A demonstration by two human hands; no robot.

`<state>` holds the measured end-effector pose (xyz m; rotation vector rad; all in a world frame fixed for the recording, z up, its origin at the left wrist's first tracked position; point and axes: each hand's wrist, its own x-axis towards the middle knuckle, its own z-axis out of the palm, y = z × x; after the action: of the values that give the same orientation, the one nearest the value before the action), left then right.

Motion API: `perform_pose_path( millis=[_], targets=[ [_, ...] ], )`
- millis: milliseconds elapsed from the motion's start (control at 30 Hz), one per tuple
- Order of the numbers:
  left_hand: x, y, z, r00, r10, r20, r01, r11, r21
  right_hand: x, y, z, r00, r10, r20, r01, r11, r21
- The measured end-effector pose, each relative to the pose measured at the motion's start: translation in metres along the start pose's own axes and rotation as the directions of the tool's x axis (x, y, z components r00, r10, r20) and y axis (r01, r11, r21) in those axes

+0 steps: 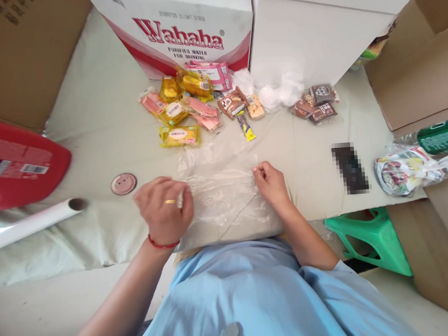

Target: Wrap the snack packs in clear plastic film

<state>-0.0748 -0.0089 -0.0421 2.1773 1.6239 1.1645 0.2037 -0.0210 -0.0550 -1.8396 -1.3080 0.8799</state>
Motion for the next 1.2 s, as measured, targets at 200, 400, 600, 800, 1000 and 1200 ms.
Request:
perform_pose_path(
  millis=[200,400,600,800,1000,1200],
  targets=[
    [-0.020,-0.014,0.002,0.882,0.050,0.469,-0.100,0.992,0.083,0.003,0.013,-0.017,0.998,-0.003,-0.057,-0.001,0.997,-0.081],
    [-0.032,-0.022,-0.009,0.922,0.000,0.388,-0.058,0.989,0.137,-0.013,0.006,-0.034,0.902,-0.304,-0.306,0.201,0.924,-0.325],
    [-0.019,-0.010,0.000,0.905,0.002,0.426,-0.124,0.958,0.259,-0.024,-0.022,0.003,0.805,-0.567,0.173,0.577,0.682,-0.449],
    [-0.017,-0.023,0.003,0.841,-0.066,0.537,-0.143,0.930,0.339,0.006,0.016,-0.010,0.934,-0.311,0.176,0.344,0.652,-0.676],
    [-0.014,-0.025,-0.001,0.822,-0.083,0.563,-0.143,0.927,0.346,-0.016,0.000,-0.029,0.909,-0.410,0.069,0.377,0.743,-0.552],
    [-0.013,-0.025,0.000,0.822,-0.107,0.559,-0.110,0.934,0.341,-0.071,-0.046,0.022,0.292,-0.586,0.756,0.830,0.548,0.104]
  ],
)
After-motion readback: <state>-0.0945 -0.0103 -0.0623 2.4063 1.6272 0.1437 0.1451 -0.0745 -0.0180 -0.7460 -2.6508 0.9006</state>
